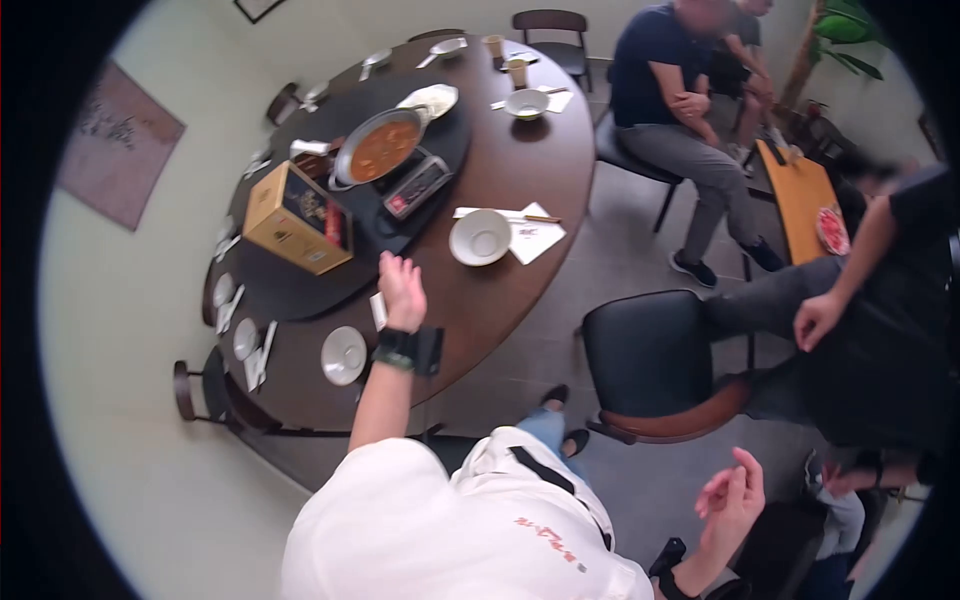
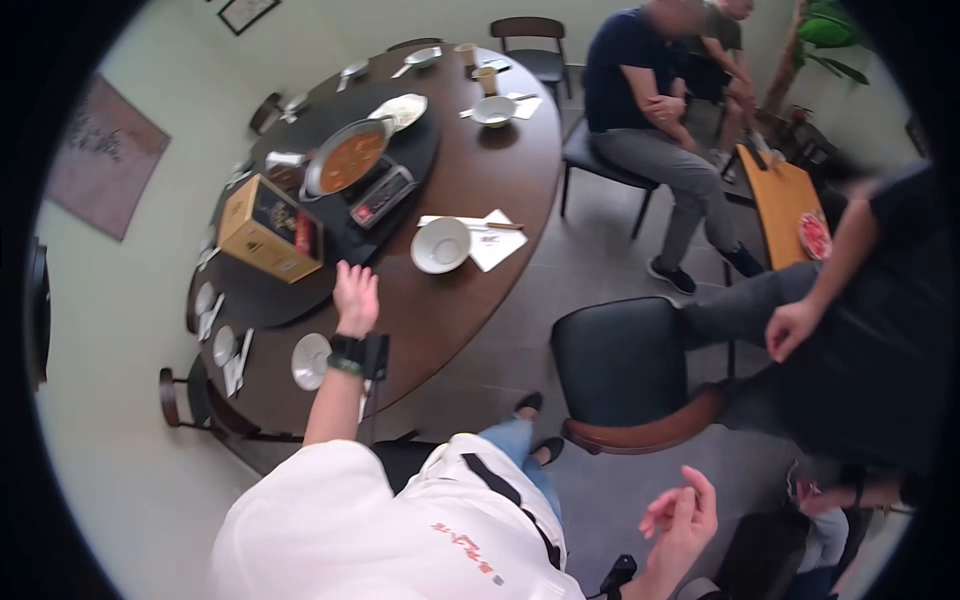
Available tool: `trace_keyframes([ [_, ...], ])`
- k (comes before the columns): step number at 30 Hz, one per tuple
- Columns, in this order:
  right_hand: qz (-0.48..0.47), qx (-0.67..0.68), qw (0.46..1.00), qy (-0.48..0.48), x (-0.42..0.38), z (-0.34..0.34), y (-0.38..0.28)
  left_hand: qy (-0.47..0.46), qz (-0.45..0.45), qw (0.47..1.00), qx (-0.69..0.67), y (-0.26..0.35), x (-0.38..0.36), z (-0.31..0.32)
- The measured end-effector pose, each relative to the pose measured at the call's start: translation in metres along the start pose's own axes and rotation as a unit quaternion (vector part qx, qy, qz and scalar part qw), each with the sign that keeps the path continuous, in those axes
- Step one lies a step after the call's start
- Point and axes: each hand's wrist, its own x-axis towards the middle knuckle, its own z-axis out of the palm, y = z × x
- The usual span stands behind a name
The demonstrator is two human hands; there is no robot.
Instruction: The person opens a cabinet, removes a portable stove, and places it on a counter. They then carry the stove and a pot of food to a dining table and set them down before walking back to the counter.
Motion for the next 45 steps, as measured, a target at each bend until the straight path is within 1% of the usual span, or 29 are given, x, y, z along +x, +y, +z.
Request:
trace_keyframes([
  [5,-0.001,-0.015,0.993,0.113,-0.03,-0.008,0.009,0.009,0.071,0.996,0.044,-0.008,0.029,0.014],
  [6,0.002,-0.014,0.99,0.137,-0.035,-0.013,0.014,0.028,0.074,0.995,0.052,-0.014,0.038,0.015],
  [7,0.069,-0.02,0.995,0.074,-0.043,-0.029,0.01,0.048,0.076,0.994,0.062,-0.022,0.048,0.013],
  [10,0.047,0.028,0.988,0.145,-0.05,-0.036,0.021,0.089,0.057,0.992,0.066,-0.041,0.068,0.007],
  [12,0.047,0.015,0.987,0.156,-0.042,-0.041,0.027,0.09,0.065,0.992,0.061,-0.044,0.054,0.019],
  [13,0.053,0.011,0.982,0.179,-0.043,-0.044,0.03,0.046,0.072,0.994,0.063,-0.051,0.064,0.009],
  [14,0.048,0.027,0.982,0.181,-0.045,-0.046,0.029,-0.052,0.148,0.949,0.274,-0.051,0.045,0.015],
  [15,0.04,0.043,0.981,0.185,-0.043,-0.048,0.025,-0.115,0.258,0.85,0.444,-0.049,0.025,0.023],
  [16,0.029,0.048,0.981,0.188,-0.044,-0.053,0.022,-0.134,0.077,0.97,0.19,-0.052,0.038,0.027],
  [17,0.019,0.052,0.981,0.187,-0.048,-0.059,0.021,-0.088,0.026,0.988,0.122,-0.069,0.039,0.03],
  [18,0.015,0.067,0.978,0.197,-0.051,-0.067,0.022,-0.031,-0.022,0.998,0.059,-0.052,-0.008,0.07],
  [20,0.008,0.089,0.978,0.19,-0.064,-0.087,0.025,-0.155,-0.01,0.984,0.087,-0.061,-0.06,0.086],
  [21,0.003,0.091,0.976,0.198,-0.07,-0.097,0.03,-0.162,-0.012,0.982,0.097,-0.066,-0.094,0.099],
  [22,0.001,0.092,0.975,0.2,-0.075,-0.105,0.034,-0.192,-0.025,0.977,0.083,-0.077,-0.115,0.1],
  [24,-0.003,0.09,0.974,0.207,-0.088,-0.123,0.038,-0.239,-0.043,0.962,0.121,-0.098,-0.175,0.105],
  [26,-0.002,0.084,0.973,0.215,-0.104,-0.151,0.04,-0.258,-0.138,0.952,0.091,-0.121,-0.234,0.1],
  [28,0.007,0.074,0.966,0.249,-0.126,-0.177,0.039,-0.263,-0.188,0.935,0.146,-0.146,-0.299,0.091],
  [29,0.011,0.069,0.964,0.256,-0.132,-0.187,0.038,-0.238,-0.226,0.932,0.156,-0.15,-0.335,0.093],
  [30,0.012,0.067,0.968,0.243,-0.129,-0.193,0.037,-0.281,-0.245,0.916,0.149,-0.161,-0.352,0.085],
  [31,0.013,0.066,0.972,0.226,-0.128,-0.198,0.038,-0.271,-0.226,0.929,0.115,-0.151,-0.339,0.072],
  [32,0.025,0.069,0.967,0.242,-0.145,-0.214,0.048,-0.273,-0.263,0.91,0.17,-0.181,-0.384,0.076],
  [33,0.037,0.069,0.963,0.259,-0.161,-0.234,0.058,-0.302,-0.254,0.899,0.19,-0.186,-0.401,0.076],
  [34,0.034,0.075,0.966,0.245,-0.168,-0.239,0.06,-0.282,-0.269,0.894,0.222,-0.174,-0.424,0.089],
  [35,0.03,0.08,0.967,0.24,-0.175,-0.243,0.06,-0.296,-0.272,0.888,0.225,-0.174,-0.433,0.089],
  [38,0.077,0.085,0.975,0.192,-0.191,-0.262,0.061,-0.301,-0.288,0.885,0.209,-0.154,-0.463,0.095],
  [41,0.087,0.091,0.973,0.193,-0.197,-0.27,0.06,-0.467,-0.37,0.766,0.243,-0.141,-0.489,0.108],
  [42,0.085,0.093,0.974,0.188,-0.198,-0.273,0.059,-0.499,-0.39,0.733,0.249,-0.138,-0.506,0.116],
  [44,0.084,0.093,0.974,0.187,-0.206,-0.278,0.059,-0.654,-0.391,0.597,0.25,-0.159,-0.531,0.115],
  [45,0.089,0.078,0.977,0.178,-0.21,-0.28,0.058,-0.74,-0.343,0.511,0.271,-0.159,-0.544,0.121],
])
